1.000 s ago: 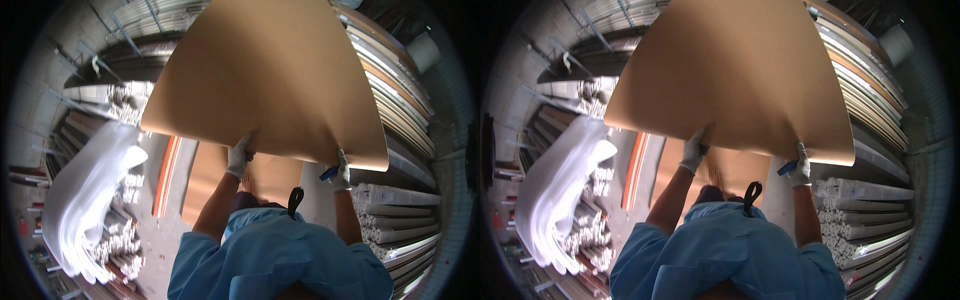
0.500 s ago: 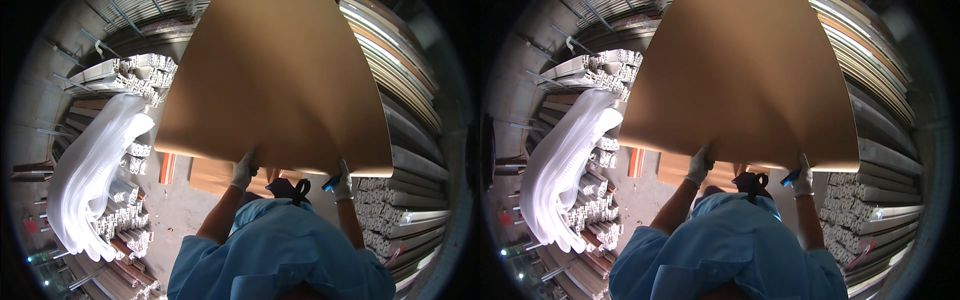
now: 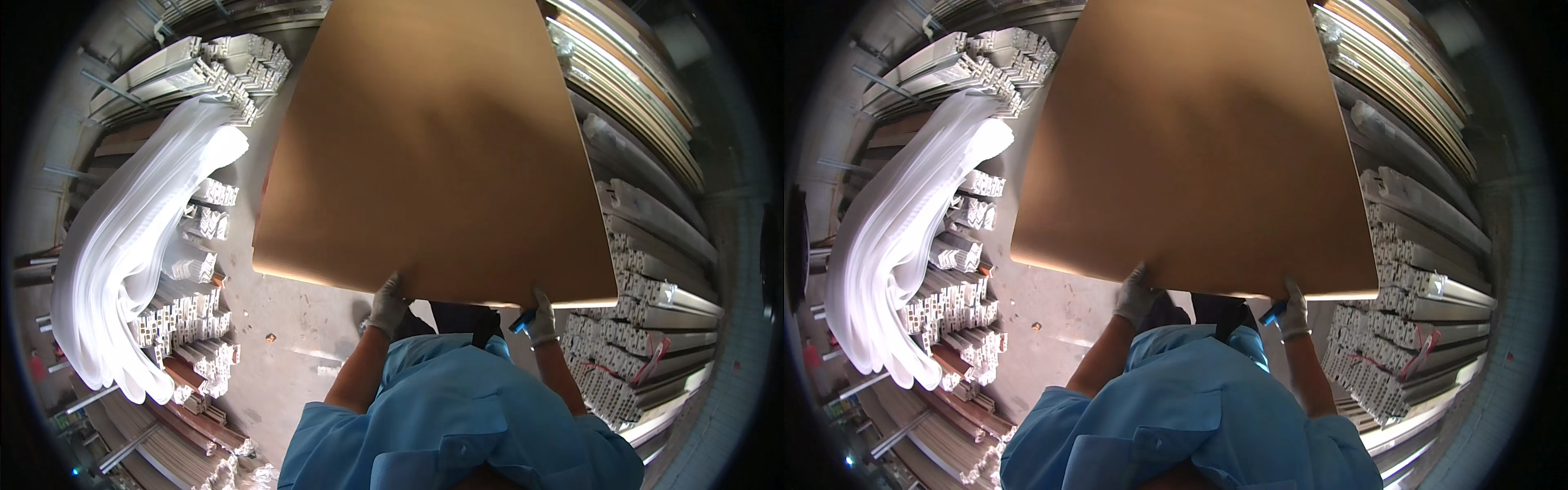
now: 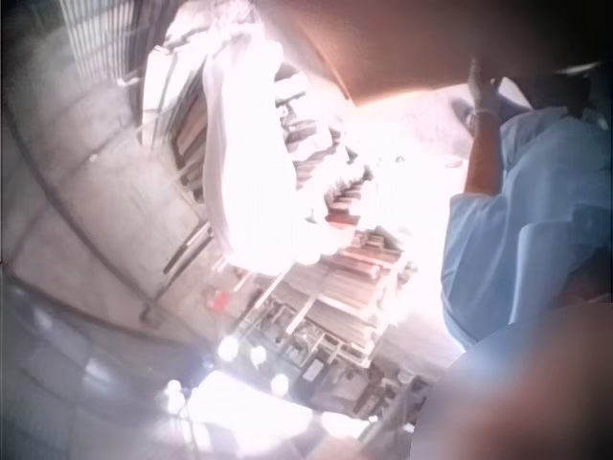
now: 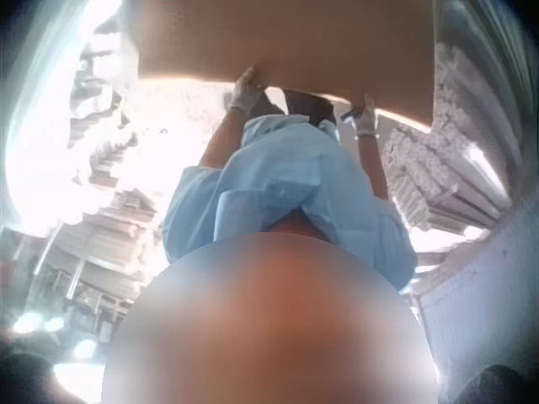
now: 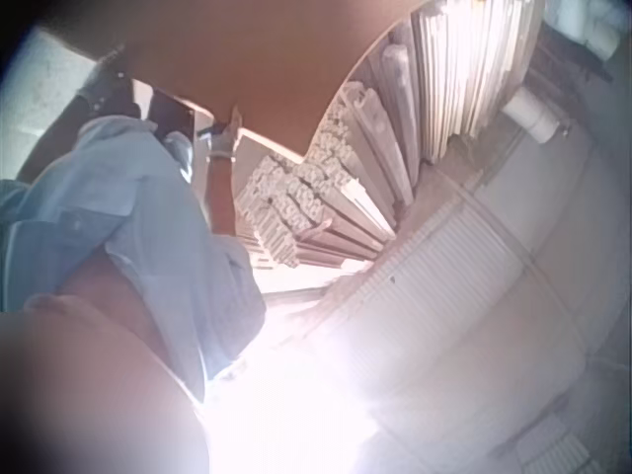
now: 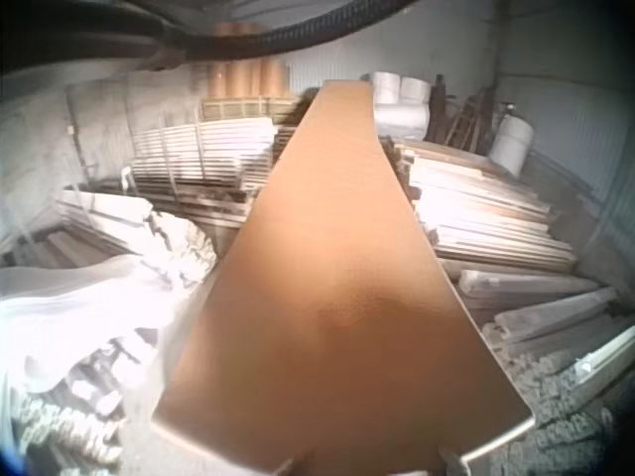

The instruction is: The person uses a utility knife to cut a large sheet of brown cardboard on the floor. They repeatedly score the cardboard, fold it to snap the cut, and lift the separated pieces.

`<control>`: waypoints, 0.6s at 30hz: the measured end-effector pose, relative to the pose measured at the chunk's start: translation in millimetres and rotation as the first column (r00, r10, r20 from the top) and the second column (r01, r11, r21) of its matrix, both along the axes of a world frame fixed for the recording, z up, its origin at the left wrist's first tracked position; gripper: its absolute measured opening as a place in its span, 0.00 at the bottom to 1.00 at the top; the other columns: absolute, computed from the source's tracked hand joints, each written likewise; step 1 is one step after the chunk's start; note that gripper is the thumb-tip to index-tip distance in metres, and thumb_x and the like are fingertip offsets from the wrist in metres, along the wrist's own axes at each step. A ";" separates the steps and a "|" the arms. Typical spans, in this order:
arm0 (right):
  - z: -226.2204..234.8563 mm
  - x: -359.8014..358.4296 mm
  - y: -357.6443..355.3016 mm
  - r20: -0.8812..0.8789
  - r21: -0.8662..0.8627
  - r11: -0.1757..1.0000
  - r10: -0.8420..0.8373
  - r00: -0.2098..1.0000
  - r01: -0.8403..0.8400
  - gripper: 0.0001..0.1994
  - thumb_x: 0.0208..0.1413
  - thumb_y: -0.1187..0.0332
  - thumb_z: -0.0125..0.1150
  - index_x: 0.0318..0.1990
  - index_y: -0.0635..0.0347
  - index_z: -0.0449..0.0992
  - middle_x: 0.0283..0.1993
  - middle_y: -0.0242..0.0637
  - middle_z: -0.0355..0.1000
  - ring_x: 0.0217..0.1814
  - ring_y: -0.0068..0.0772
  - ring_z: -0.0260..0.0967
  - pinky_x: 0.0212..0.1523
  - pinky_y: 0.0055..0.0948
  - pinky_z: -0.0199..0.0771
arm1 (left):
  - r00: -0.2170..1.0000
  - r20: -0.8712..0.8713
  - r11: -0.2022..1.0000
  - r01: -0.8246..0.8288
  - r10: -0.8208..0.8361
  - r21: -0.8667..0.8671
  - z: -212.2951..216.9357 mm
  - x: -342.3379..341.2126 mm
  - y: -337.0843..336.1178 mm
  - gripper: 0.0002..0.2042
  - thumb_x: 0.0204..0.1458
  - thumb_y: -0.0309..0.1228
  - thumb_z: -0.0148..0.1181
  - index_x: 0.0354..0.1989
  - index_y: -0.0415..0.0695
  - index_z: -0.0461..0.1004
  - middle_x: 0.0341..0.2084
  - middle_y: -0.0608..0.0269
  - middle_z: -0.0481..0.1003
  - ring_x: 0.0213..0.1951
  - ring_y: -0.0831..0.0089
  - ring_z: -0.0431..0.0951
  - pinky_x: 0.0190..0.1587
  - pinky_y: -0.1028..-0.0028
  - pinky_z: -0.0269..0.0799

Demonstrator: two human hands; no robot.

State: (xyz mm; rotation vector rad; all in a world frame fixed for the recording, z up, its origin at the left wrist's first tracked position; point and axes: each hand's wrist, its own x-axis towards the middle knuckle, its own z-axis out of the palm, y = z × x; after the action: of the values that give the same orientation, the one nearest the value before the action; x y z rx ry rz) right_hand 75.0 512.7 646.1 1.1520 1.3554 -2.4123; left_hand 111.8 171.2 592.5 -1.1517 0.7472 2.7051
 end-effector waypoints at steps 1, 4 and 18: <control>-0.3 -0.6 -2.0 0.028 -0.036 0.999 0.001 1.000 0.000 0.08 0.57 0.66 0.64 0.40 0.58 0.75 0.31 0.29 0.73 0.26 0.22 0.71 0.23 0.19 0.71 | 0.994 -0.084 0.988 -0.058 0.071 0.144 0.0 1.5 -6.8 0.16 0.58 0.41 0.58 0.48 0.44 0.74 0.44 0.65 0.76 0.48 0.68 0.75 0.45 0.68 0.73; -5.2 -13.2 -9.2 -0.035 -0.037 0.999 0.010 0.999 -0.011 0.07 0.57 0.67 0.63 0.39 0.58 0.74 0.30 0.30 0.73 0.25 0.22 0.70 0.24 0.20 0.72 | 0.964 -0.187 0.955 -0.136 0.189 0.264 -4.2 -10.2 -26.3 0.15 0.59 0.38 0.55 0.49 0.44 0.74 0.46 0.65 0.76 0.50 0.68 0.74 0.51 0.66 0.72; -15.2 -56.6 35.4 0.011 0.006 1.000 0.022 1.000 -0.022 0.08 0.54 0.64 0.67 0.37 0.54 0.76 0.27 0.26 0.71 0.20 0.17 0.65 0.18 0.17 0.63 | 0.997 0.069 0.967 0.034 -0.017 -0.251 -26.7 -44.7 12.5 0.18 0.54 0.37 0.62 0.46 0.34 0.75 0.35 0.53 0.79 0.28 0.63 0.81 0.27 0.66 0.80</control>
State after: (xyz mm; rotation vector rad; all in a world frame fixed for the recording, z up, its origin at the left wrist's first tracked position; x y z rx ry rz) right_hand 18.3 548.0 630.8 1.1446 1.3662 -2.3847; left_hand 67.1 183.7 565.8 -1.2649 1.1141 2.5916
